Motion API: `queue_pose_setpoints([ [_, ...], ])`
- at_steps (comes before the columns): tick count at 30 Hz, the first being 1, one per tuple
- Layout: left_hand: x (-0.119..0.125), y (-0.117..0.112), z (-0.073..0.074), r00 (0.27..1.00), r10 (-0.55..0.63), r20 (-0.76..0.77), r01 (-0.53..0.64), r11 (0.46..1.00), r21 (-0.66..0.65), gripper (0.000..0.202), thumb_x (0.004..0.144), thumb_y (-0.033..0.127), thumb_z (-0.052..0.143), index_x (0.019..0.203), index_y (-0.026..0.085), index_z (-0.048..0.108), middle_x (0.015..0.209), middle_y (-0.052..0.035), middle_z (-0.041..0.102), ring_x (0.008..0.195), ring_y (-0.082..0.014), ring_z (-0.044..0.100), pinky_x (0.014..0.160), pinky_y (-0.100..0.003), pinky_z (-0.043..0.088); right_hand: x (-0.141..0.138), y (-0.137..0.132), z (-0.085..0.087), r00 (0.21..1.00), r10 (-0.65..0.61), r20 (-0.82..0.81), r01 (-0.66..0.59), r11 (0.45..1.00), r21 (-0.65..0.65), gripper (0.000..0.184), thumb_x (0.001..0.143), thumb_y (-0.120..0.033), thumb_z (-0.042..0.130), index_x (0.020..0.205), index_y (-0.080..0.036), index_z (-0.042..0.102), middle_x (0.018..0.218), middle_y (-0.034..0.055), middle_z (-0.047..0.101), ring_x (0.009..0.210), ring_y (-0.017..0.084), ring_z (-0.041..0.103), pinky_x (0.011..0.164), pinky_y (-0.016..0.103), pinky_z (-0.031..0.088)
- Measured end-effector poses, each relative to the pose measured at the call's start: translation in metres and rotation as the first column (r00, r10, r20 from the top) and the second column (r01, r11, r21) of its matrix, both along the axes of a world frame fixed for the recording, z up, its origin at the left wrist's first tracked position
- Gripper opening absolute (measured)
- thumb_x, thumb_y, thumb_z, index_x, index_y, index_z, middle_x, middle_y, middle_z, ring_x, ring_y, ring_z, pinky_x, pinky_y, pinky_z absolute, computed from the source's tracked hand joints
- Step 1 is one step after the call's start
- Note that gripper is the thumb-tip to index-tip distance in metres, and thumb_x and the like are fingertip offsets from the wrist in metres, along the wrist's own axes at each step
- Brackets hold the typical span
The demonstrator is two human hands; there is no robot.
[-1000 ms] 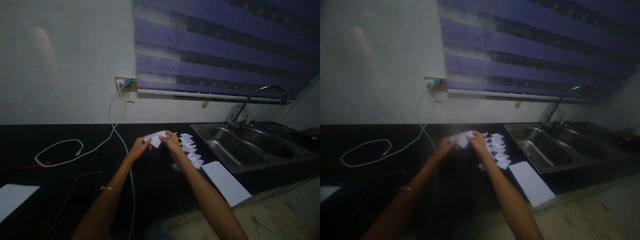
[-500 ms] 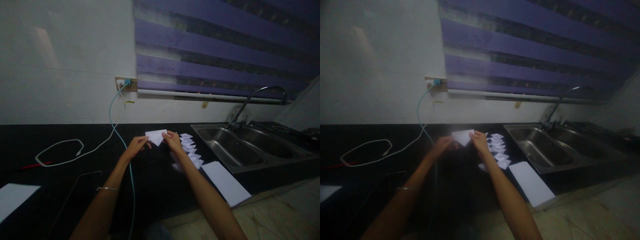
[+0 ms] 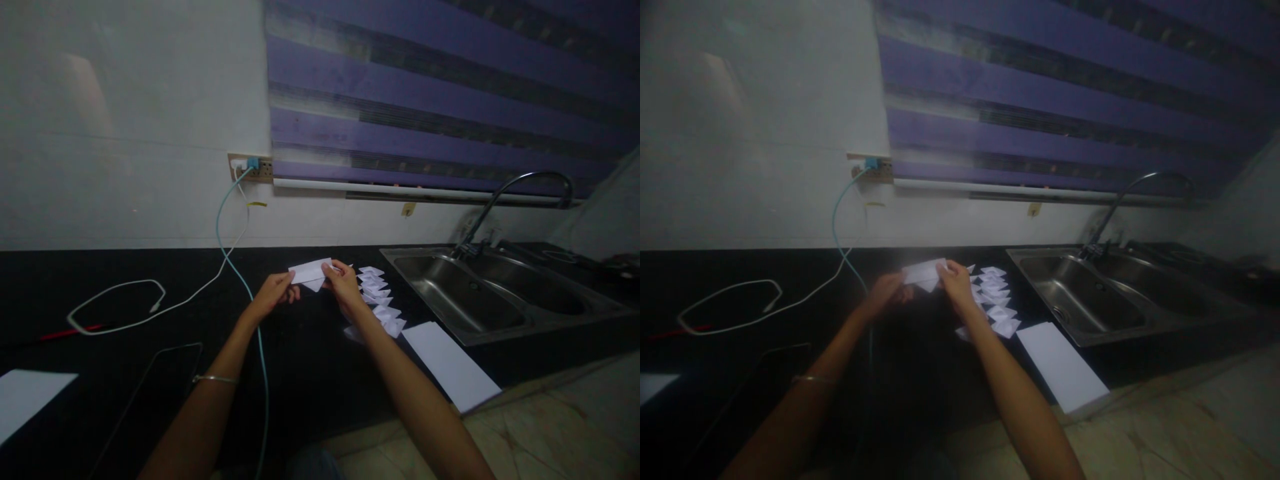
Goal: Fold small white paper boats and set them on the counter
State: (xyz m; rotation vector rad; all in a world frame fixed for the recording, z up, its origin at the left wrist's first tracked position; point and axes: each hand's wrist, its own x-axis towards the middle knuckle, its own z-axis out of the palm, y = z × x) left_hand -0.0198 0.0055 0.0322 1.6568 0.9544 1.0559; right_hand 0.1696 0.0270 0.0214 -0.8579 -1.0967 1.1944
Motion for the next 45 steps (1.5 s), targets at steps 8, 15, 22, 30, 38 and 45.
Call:
queue_pose_setpoints([
  [8,-0.001,-0.001,-0.005,0.982,-0.169,0.081,0.178,0.975,-0.133,0.058,0.086,0.061,0.043,0.078,0.007,0.063,0.067,-0.0128,0.067,0.050,-0.0114,0.056,0.040,-0.019,0.030,-0.002,-0.007,0.007,1.000,0.006,-0.011,-0.007,1.000,-0.012,0.043,0.064,-0.049,0.073,0.091,-0.018,0.059,0.074,0.0014,0.065,0.061,0.014,0.059,0.054,0.024,0.046],
  [15,0.004,-0.005,-0.002,0.990,-0.126,0.059,0.128,0.991,-0.030,0.051,0.083,0.056,0.052,0.077,0.007,0.066,0.060,-0.0098,0.065,0.047,-0.0112,0.054,0.040,-0.020,0.035,-0.005,-0.007,0.008,0.998,-0.046,-0.033,0.044,0.998,-0.039,0.043,0.061,-0.045,0.076,0.090,-0.018,0.060,0.065,-0.0022,0.061,0.052,0.011,0.053,0.048,0.022,0.040],
  [22,0.009,-0.016,0.013,0.999,-0.023,-0.030,0.025,0.998,0.058,0.045,0.086,0.049,0.051,0.074,0.009,0.067,0.055,-0.0076,0.065,0.044,-0.0114,0.053,0.042,-0.021,0.034,-0.004,-0.008,0.007,0.999,-0.044,-0.014,0.043,0.999,-0.015,0.038,0.063,-0.046,0.075,0.086,-0.019,0.061,0.068,-0.0004,0.064,0.054,0.013,0.055,0.049,0.023,0.040],
  [30,-0.001,-0.003,-0.003,0.982,0.163,-0.092,-0.143,0.970,0.197,0.048,0.087,0.051,0.046,0.059,0.015,0.059,0.049,-0.0016,0.058,0.042,-0.0103,0.049,0.044,-0.020,0.034,0.003,-0.006,0.012,0.994,-0.021,0.106,0.013,0.997,0.081,0.032,0.067,-0.047,0.072,0.081,-0.019,0.067,0.072,0.0018,0.066,0.063,0.015,0.058,0.057,0.025,0.044],
  [38,-0.003,0.005,-0.005,0.982,0.186,-0.016,-0.184,0.979,0.089,0.042,0.085,0.053,0.049,0.087,0.012,0.060,0.042,0.0020,0.056,0.029,-0.0082,0.042,0.034,-0.018,0.026,0.011,-0.006,0.012,0.953,-0.076,0.294,0.028,0.986,0.163,0.033,0.071,-0.046,0.069,0.085,-0.017,0.072,0.050,-0.0037,0.052,0.044,0.009,0.042,0.044,0.023,0.034],
  [45,0.004,0.007,-0.007,0.978,0.115,0.174,-0.122,0.992,0.026,0.046,0.083,0.054,0.053,0.099,0.011,0.054,0.099,-0.0194,0.070,0.055,-0.0148,0.066,0.033,-0.015,0.030,0.000,-0.009,0.009,0.974,0.107,0.200,-0.132,0.985,0.115,0.039,0.072,-0.052,0.066,0.091,-0.018,0.066,0.054,-0.0023,0.061,0.039,0.009,0.048,0.039,0.021,0.039],
])
